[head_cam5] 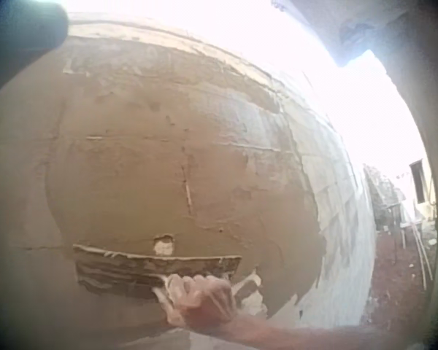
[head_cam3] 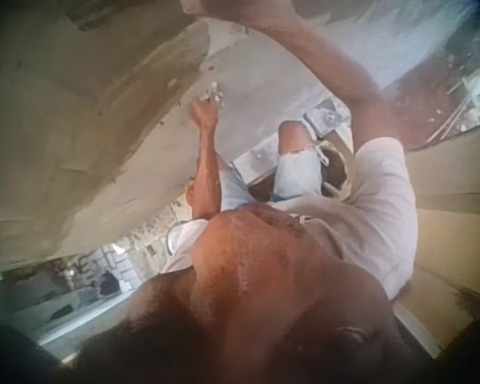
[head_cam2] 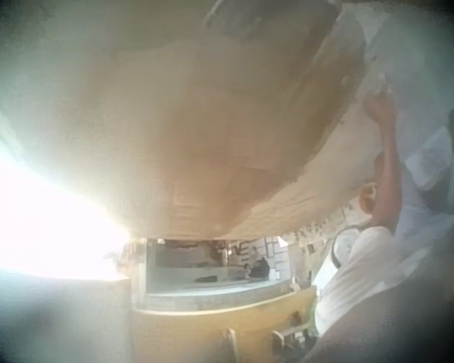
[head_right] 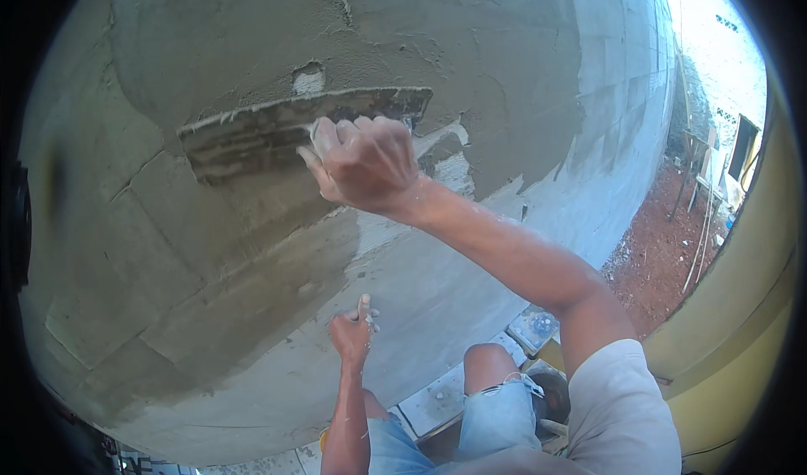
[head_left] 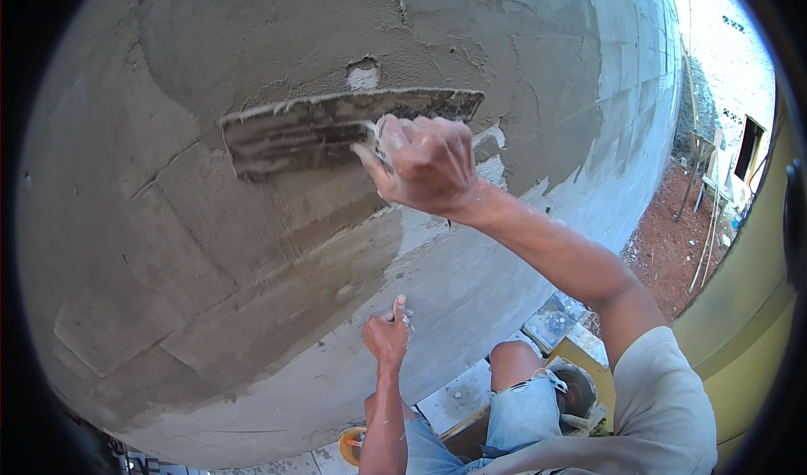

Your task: Plastering a concrete block wall using a trowel and mortar.

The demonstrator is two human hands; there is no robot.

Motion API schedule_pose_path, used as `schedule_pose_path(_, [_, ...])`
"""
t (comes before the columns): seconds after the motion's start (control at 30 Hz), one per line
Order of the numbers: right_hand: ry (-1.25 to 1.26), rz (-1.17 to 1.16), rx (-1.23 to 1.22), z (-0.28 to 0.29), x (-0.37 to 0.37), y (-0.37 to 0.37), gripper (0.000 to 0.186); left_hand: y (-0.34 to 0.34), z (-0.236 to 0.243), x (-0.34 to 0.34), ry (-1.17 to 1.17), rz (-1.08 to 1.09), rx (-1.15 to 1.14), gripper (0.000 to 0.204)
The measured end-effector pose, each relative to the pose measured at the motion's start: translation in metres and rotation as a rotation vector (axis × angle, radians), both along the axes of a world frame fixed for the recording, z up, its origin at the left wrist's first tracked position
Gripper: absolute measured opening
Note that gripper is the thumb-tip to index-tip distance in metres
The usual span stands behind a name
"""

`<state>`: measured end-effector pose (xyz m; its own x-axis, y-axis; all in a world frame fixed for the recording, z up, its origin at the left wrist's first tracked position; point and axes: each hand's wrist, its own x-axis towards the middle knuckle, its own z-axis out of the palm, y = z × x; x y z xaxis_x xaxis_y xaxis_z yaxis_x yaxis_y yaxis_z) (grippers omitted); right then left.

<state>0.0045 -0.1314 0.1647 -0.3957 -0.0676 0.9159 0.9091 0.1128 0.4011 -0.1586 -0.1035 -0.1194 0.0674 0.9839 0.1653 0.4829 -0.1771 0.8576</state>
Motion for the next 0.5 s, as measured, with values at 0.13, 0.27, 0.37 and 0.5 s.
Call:
schedule_pose_path(0.13, [0.335,-0.111,-0.082,0.061,0.016,-0.008,0.031,-0.006,0.009,-0.002,-0.001,0.013,-0.009,0.055])
schedule_pose_path(0.27, [0.688,-0.134,0.024,0.119,0.085,-0.008,0.04,-0.004,0.007,0.004,-0.011,-0.004,0.019,0.057])
schedule_pose_path(0.37, [0.912,0.146,-0.121,0.138,0.081,-0.023,0.046,-0.004,0.008,0.001,0.011,0.0,0.015,0.057])
schedule_pose_path(0.5, [0.555,-0.026,0.099,0.134,0.054,0.001,0.048,-0.003,0.008,-0.003,-0.012,0.007,0.009,0.058])
